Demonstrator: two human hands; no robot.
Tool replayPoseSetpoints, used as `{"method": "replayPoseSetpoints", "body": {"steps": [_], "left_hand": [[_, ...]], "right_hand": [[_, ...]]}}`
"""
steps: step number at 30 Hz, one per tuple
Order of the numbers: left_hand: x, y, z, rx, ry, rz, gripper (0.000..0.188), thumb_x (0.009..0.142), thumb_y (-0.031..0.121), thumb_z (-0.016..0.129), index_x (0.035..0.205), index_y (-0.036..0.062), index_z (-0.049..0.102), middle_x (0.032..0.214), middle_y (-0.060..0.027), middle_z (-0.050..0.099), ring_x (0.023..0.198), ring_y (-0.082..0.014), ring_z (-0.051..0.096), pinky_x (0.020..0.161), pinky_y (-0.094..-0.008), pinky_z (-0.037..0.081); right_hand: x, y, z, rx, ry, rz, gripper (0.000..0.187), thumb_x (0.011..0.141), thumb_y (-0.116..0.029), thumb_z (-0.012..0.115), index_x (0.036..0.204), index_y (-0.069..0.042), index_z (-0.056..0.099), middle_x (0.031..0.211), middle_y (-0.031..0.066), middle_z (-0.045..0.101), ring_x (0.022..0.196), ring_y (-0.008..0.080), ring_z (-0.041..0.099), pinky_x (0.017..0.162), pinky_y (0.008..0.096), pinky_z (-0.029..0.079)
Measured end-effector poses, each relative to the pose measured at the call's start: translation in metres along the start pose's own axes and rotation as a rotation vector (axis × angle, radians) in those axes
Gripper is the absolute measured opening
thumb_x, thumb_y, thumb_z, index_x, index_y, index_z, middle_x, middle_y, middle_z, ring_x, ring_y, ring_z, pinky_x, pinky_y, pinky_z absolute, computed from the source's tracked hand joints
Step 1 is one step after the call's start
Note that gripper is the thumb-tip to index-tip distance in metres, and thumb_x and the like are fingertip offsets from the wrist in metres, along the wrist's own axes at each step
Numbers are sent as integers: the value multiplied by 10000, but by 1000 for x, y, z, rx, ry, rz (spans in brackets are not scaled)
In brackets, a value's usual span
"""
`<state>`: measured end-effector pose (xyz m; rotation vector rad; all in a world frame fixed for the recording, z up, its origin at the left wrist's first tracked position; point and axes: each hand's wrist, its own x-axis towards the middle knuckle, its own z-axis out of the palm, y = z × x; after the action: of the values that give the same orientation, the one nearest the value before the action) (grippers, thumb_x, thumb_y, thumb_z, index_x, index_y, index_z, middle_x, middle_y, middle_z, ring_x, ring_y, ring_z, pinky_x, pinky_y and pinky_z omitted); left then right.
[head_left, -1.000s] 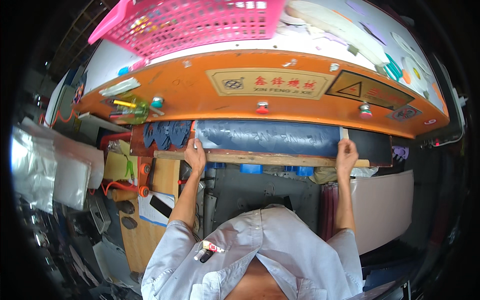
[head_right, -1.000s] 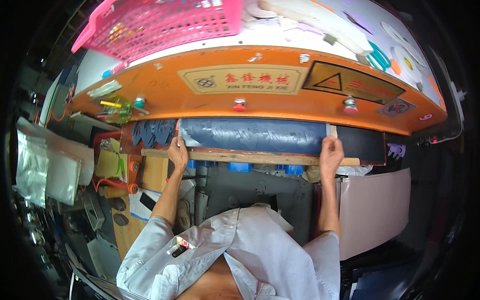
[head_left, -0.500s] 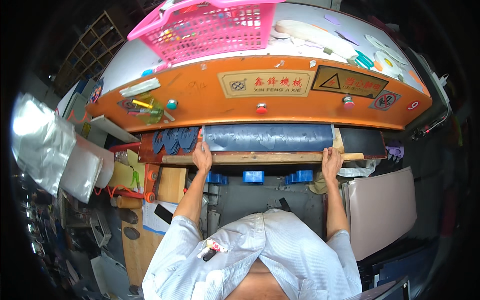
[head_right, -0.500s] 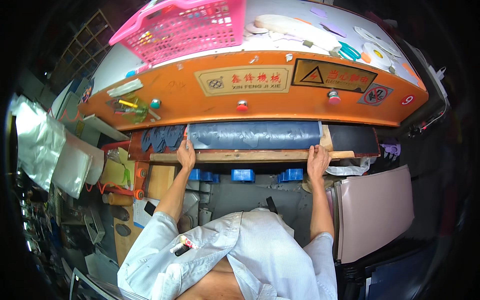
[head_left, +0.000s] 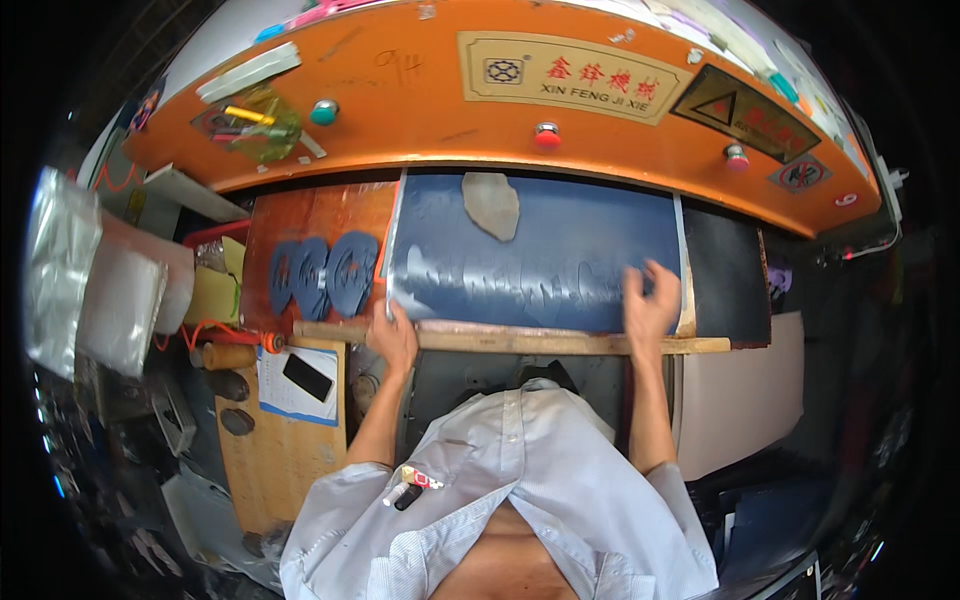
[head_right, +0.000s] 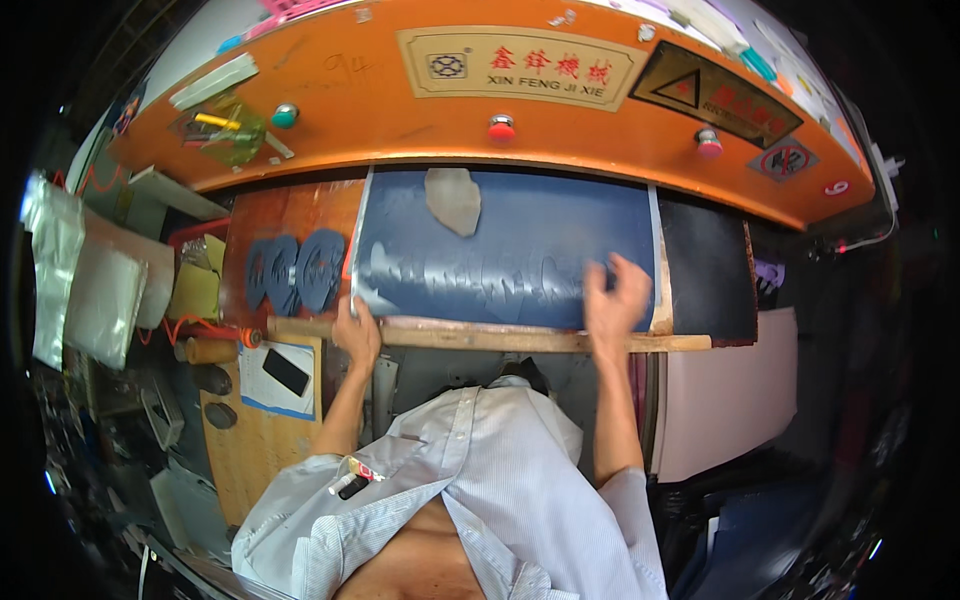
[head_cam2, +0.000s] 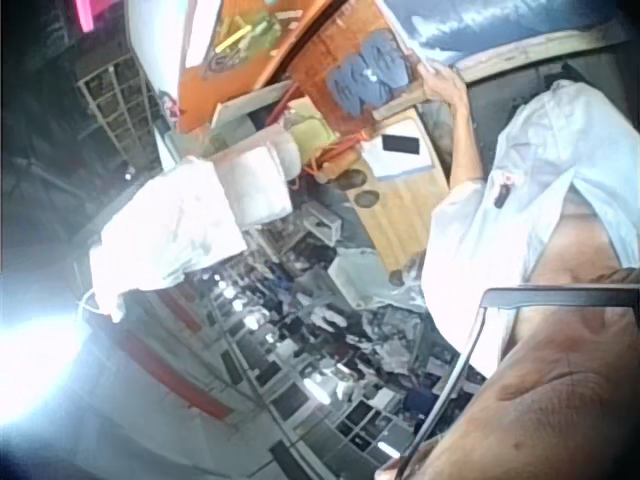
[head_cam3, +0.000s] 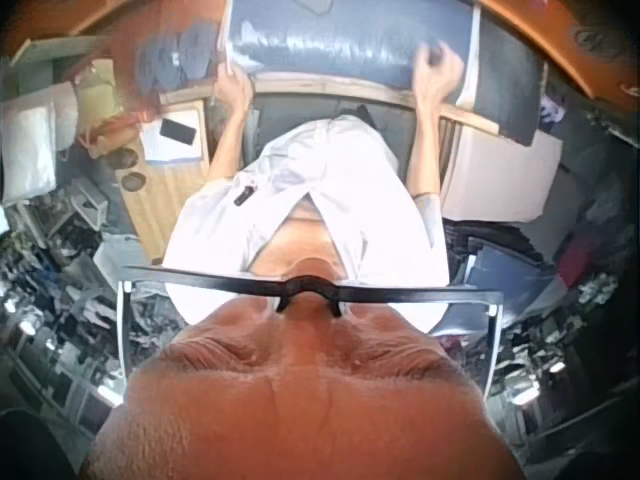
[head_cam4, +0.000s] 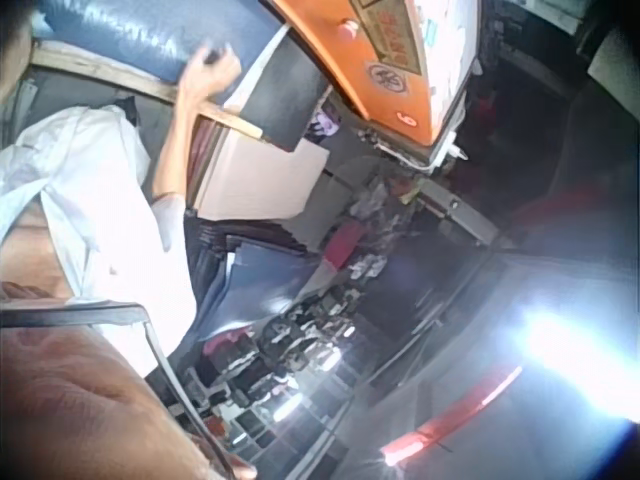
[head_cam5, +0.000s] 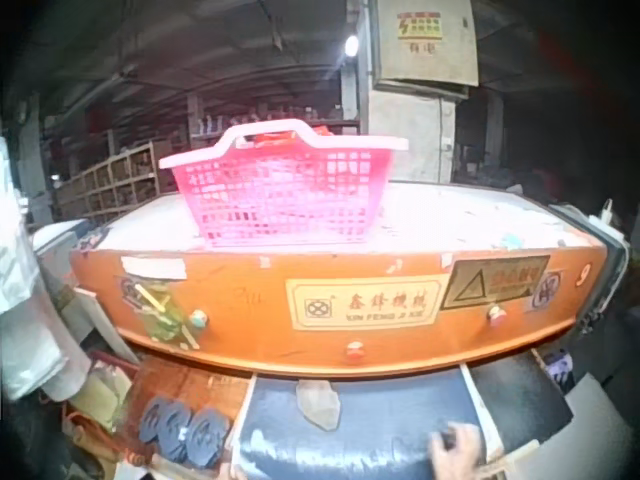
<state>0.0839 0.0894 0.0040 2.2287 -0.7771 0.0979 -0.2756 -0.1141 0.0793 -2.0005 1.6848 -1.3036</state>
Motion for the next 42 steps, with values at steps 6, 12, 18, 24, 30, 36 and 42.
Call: {"method": "replayPoseSetpoints", "body": {"steps": [6, 12, 18, 24, 30, 36, 42], "left_hand": [[-65, -24, -46, -9, -10, -62, 225, 1027, 229, 610, 1013, 17, 684, 800, -236, 694, 735, -457, 666, 673, -516, 497], [-114, -60, -75, -78, -91, -199, 258, 1053, 216, 591, 1022, -30, 663, 790, -159, 681, 671, -283, 631, 662, -411, 505], [-128, -82, -86, -79, -130, -294, 285, 1067, 234, 576, 1042, -40, 651, 807, -144, 682, 688, -232, 613, 679, -383, 505], [-102, -69, -72, -120, -125, -325, 259, 1062, 219, 582, 1045, -25, 667, 823, -164, 691, 697, -268, 634, 683, -398, 510], [-62, -30, -28, -91, -14, -129, 227, 1047, 207, 595, 1024, 1, 685, 819, -191, 695, 693, -351, 641, 676, -447, 505], [-56, -8, -15, -43, 82, -45, 196, 1010, 237, 628, 1003, 58, 707, 727, -206, 671, 674, -414, 655, 639, -513, 478], [7, 30, 12, -29, 33, -5, 291, 1043, 327, 582, 1057, 65, 706, 734, -223, 701, 725, -446, 696, 705, -548, 504]], "right_hand": [[-33, -127, 135, -23, -624, -223, 887, 659, -370, 961, 1388, -23, 592, 1531, 264, 432, 1343, 448, 442, 1121, 558, 407], [-34, -109, 116, 502, -808, 100, 835, 687, -320, 950, 1372, 16, 612, 1371, 261, 548, 1309, 376, 519, 1058, 488, 482], [-3, -78, 62, 285, -635, -44, 759, 664, -181, 903, 1357, -30, 633, 1372, 208, 602, 1236, 338, 589, 1025, 468, 508], [-35, -71, 86, 27, -575, -171, 791, 691, -283, 915, 1367, -28, 593, 1437, 222, 462, 1220, 394, 470, 948, 534, 492], [8, -46, 90, 101, -610, -160, 749, 777, -338, 874, 1373, 26, 600, 1477, 264, 490, 1303, 424, 481, 1099, 518, 450], [83, -1, -14, 315, 124, -18, 96, 985, -94, 705, 1027, -12, 678, 935, 50, 644, 832, 168, 599, 793, 326, 509], [164, 24, -55, 236, 130, -175, 153, 977, -148, 736, 989, -2, 690, 870, 54, 594, 799, 164, 553, 759, 316, 478]]}}
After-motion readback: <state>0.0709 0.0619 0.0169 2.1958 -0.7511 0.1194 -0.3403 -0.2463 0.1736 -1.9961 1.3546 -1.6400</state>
